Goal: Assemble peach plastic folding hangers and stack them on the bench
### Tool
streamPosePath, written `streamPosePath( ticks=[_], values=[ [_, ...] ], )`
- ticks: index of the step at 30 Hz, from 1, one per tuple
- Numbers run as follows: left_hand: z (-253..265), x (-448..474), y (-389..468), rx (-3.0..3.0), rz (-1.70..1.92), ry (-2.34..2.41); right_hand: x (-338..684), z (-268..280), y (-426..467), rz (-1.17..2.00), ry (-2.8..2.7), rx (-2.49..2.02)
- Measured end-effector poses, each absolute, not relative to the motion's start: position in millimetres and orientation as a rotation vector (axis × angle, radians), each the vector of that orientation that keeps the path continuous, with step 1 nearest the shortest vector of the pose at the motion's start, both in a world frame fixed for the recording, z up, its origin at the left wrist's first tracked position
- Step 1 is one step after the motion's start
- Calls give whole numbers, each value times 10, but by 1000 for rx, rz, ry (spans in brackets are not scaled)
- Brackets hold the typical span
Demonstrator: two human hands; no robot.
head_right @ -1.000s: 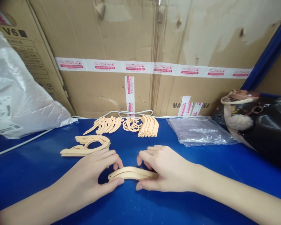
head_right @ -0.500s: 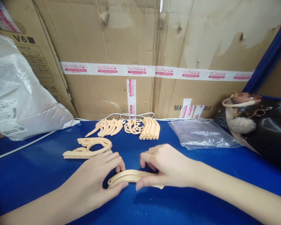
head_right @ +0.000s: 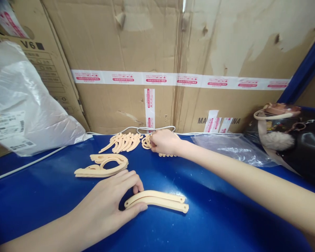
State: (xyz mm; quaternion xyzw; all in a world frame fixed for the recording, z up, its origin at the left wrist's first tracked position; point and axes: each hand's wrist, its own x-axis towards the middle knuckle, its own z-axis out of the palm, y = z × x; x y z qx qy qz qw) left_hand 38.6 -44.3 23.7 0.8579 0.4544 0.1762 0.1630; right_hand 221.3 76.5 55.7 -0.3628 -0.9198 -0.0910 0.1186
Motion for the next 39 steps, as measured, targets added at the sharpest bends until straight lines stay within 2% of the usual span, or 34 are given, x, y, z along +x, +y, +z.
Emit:
streamPosePath(
  ticks=[8, 13, 17, 21, 23, 25, 32, 35, 39],
  values=[
    [251, 393, -459, 2450, 529, 1300, 2150, 662, 912, -59, -2435, -1241],
    [519, 198, -206, 2421, 656, 1495, 2329, 779, 525, -46, -2360, -1165],
    [719, -293, 333, 2245, 476, 2074, 2618, 642, 100, -300, -2485, -933],
    [655, -720, 829, 2111, 325, 2091, 2845, 448, -142, -746, -2570, -767],
    [578, -798, 971, 2089, 276, 2027, 2911, 371, -192, -835, -2590, -736],
    [519, -802, 1047, 2081, 260, 1967, 2951, 311, -209, -749, -2639, -760],
    [508, -754, 1087, 2021, 297, 1870, 2972, 231, -168, 63, -2666, -1082],
    [521, -772, 1080, 1976, 335, 1875, 2966, 234, -151, 191, -2623, -1125],
    [514, -786, 1057, 1919, 420, 1897, 2963, 238, -151, 200, -2633, -1088]
  ],
)
